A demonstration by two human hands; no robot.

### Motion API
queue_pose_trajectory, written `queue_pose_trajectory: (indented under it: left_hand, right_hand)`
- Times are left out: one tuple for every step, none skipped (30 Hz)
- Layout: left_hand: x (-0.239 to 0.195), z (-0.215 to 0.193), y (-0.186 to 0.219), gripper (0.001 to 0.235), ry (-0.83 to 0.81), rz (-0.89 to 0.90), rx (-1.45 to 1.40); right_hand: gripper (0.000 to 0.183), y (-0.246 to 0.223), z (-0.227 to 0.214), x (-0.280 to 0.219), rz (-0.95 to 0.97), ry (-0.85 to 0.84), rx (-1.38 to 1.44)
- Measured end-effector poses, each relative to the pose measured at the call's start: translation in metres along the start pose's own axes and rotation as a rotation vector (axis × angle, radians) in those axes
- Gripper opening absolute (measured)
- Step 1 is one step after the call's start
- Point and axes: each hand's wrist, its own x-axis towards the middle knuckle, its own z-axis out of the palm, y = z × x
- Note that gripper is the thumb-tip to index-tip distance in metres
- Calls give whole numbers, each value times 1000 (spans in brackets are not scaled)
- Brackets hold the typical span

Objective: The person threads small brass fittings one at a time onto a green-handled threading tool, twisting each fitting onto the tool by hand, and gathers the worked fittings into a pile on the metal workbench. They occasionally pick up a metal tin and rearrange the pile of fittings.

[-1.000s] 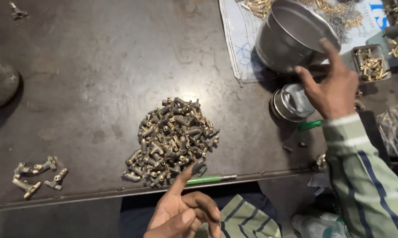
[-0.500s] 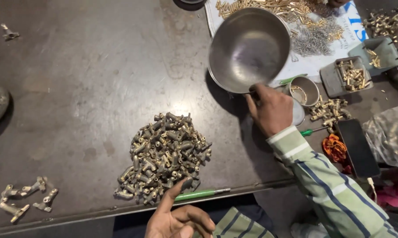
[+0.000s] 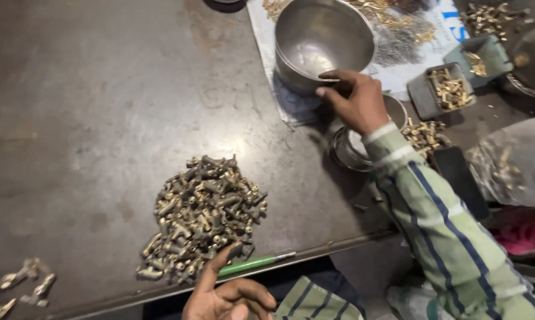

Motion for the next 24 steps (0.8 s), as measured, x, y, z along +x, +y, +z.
queue_pose_trajectory:
  left_hand:
    - [2, -5, -1, 87, -2, -9, 7]
    - [1, -17, -5, 87, -13, -21, 3]
    - [1, -29, -9, 88, -39, -71, 21]
    - [0, -41, -13, 90, -66, -123, 39]
    - [2, -46, -15, 90, -78, -136, 35]
    - [3, -52, -17, 91, -111, -133, 24]
    - [5, -58, -19, 91, -144, -129, 13]
    - [6, -50, -14, 91, -150, -139, 10]
    - [8, -44, -9, 94, -83, -182, 53]
    - [7, -37, -3, 96, -9, -220, 96]
    - [6, -31, -3, 96, -8, -225, 94]
    - [4, -25, -2, 91, -84, -131, 84]
    - [3, -20, 0, 85, -160, -37, 74]
    - [2, -15, 0, 85, -151, -33, 75]
    - [2, -9, 0, 83, -131, 6, 43]
    - [2, -4, -1, 80, -113, 47, 10]
    - [4, 1, 0, 80, -107, 53, 11]
    - [4, 5, 0, 84, 23, 25, 112]
    - [4, 9, 0, 88, 153, -6, 210]
    - [2, 13, 2, 88, 179, 1, 207]
    - [-1, 16, 4, 85, 134, -1, 206]
    - [-4, 17, 10, 81, 90, -1, 214]
    - [-10, 16, 12, 81, 117, 10, 219]
    - [-12, 15, 15, 85, 136, -38, 133]
  right_hand:
    - [32, -7, -8, -6, -39, -40, 11]
    - [32, -12, -21, -22, -28, -33, 0]
    - [36, -17, -34, -37, -22, 1, 61]
    - [40, -23, -47, -53, -16, 36, 120]
    - [40, -8, -68, -67, -5, 43, 108]
    - [36, 6, -88, -80, -29, 120, 6]
    - [33, 18, -108, -94, -54, 195, -98]
    - [33, 47, -134, -106, -46, 197, -106]
    - [26, 74, -160, -120, -20, 253, -165]
    - [20, 101, -183, -131, 1, 303, -219]
    - [20, 112, -199, -141, 5, 300, -221]
    - [21, 124, -211, -146, 41, 365, -186]
    - [22, 135, -224, -151, 78, 430, -149]
    - [22, 135, -223, -158, 75, 423, -143]
    - [23, 136, -222, -164, 203, 412, -46]
    - [25, 136, -221, -170, 328, 398, 50]
    - [25, 114, -204, -174, 324, 393, 55]
    - [25, 92, -187, -179, 280, 303, 35]
    - [25, 69, -170, -184, 236, 214, 16]
    - [25, 46, -149, -181, 229, 191, 28]
    - [23, 21, -128, -179, 152, 104, -49]
    - [22, -6, -104, -178, 71, 23, -116]
    - [22, -14, -83, -181, 60, 6, -95]
    - [22, -23, -65, -184, 12, -88, -36]
